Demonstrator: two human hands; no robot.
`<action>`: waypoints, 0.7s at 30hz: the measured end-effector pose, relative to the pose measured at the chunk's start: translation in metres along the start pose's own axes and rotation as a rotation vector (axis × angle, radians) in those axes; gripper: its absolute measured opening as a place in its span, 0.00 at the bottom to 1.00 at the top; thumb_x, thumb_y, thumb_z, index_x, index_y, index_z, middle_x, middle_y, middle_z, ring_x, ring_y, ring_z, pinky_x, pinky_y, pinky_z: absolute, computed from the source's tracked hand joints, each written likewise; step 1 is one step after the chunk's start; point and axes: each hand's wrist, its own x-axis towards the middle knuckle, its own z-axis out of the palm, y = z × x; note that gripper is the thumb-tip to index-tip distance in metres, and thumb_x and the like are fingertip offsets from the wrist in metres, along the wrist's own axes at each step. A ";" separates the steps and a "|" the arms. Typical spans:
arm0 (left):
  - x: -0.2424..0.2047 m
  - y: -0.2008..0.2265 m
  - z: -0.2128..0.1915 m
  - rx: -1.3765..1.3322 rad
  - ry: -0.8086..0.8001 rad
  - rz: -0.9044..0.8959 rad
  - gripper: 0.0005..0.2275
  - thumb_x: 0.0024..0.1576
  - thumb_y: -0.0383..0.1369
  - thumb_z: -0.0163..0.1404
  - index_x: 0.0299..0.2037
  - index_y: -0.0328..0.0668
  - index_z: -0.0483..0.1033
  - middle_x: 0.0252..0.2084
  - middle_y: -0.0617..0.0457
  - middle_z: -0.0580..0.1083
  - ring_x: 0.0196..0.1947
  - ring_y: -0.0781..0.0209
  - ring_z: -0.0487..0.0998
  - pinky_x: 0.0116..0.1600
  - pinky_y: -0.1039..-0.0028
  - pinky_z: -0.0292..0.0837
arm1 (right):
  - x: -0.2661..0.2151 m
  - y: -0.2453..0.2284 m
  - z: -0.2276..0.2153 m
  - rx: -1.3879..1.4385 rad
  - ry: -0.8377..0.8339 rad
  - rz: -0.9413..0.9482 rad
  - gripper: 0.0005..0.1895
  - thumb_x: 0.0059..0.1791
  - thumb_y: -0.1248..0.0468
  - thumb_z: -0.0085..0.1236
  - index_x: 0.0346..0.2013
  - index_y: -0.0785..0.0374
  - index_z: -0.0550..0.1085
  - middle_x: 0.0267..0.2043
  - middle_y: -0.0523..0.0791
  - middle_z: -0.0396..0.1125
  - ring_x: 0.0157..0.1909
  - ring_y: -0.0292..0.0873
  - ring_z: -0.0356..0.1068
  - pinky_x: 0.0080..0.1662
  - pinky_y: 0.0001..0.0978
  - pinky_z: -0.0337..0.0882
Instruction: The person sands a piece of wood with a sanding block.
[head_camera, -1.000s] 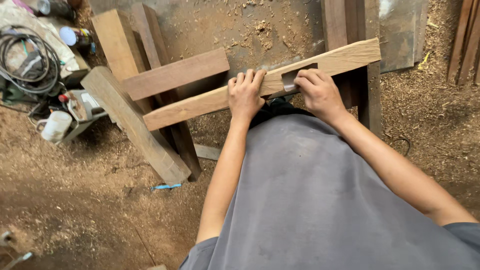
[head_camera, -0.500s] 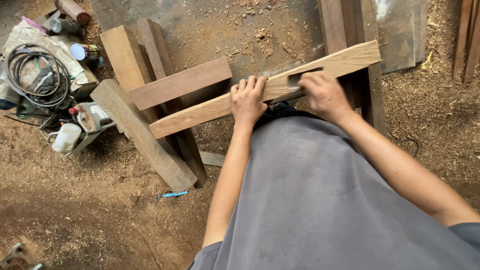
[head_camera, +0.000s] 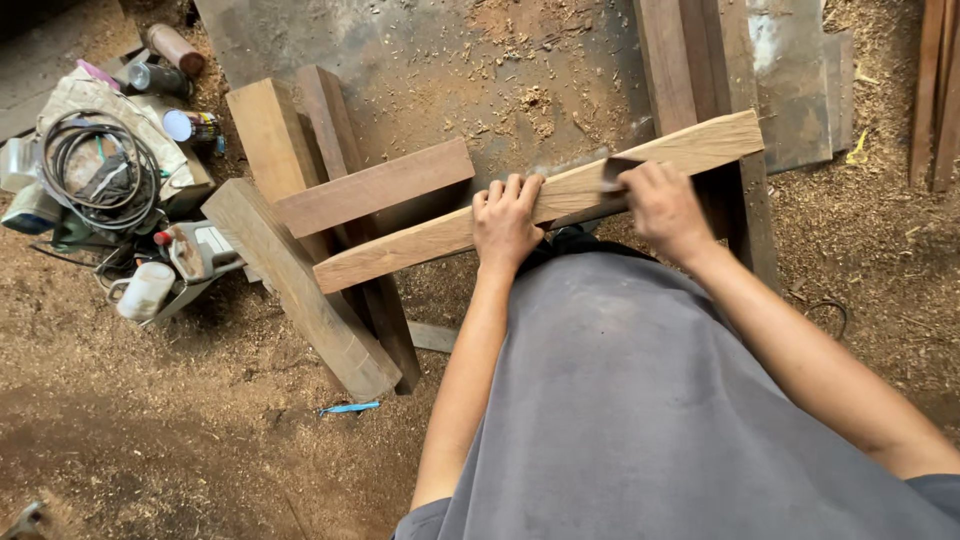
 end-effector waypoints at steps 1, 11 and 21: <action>-0.001 0.000 0.001 -0.015 -0.004 0.002 0.30 0.36 0.28 0.62 0.54 0.55 0.74 0.44 0.57 0.73 0.47 0.56 0.73 0.52 0.63 0.66 | -0.001 0.013 -0.009 -0.060 0.005 0.047 0.10 0.50 0.72 0.53 0.46 0.64 0.72 0.44 0.50 0.64 0.48 0.53 0.62 0.51 0.46 0.62; 0.001 -0.002 0.003 -0.022 0.035 0.019 0.29 0.36 0.29 0.62 0.53 0.56 0.74 0.44 0.56 0.73 0.47 0.55 0.73 0.52 0.63 0.65 | -0.002 -0.006 0.014 0.086 -0.042 -0.155 0.11 0.47 0.71 0.54 0.45 0.66 0.72 0.43 0.51 0.67 0.50 0.53 0.65 0.53 0.46 0.66; -0.002 -0.003 0.010 0.001 -0.015 0.006 0.30 0.37 0.27 0.61 0.54 0.57 0.74 0.45 0.57 0.73 0.47 0.57 0.74 0.52 0.65 0.66 | -0.002 0.057 -0.026 -0.026 -0.038 0.093 0.06 0.55 0.68 0.54 0.46 0.61 0.73 0.47 0.49 0.68 0.52 0.52 0.64 0.56 0.45 0.63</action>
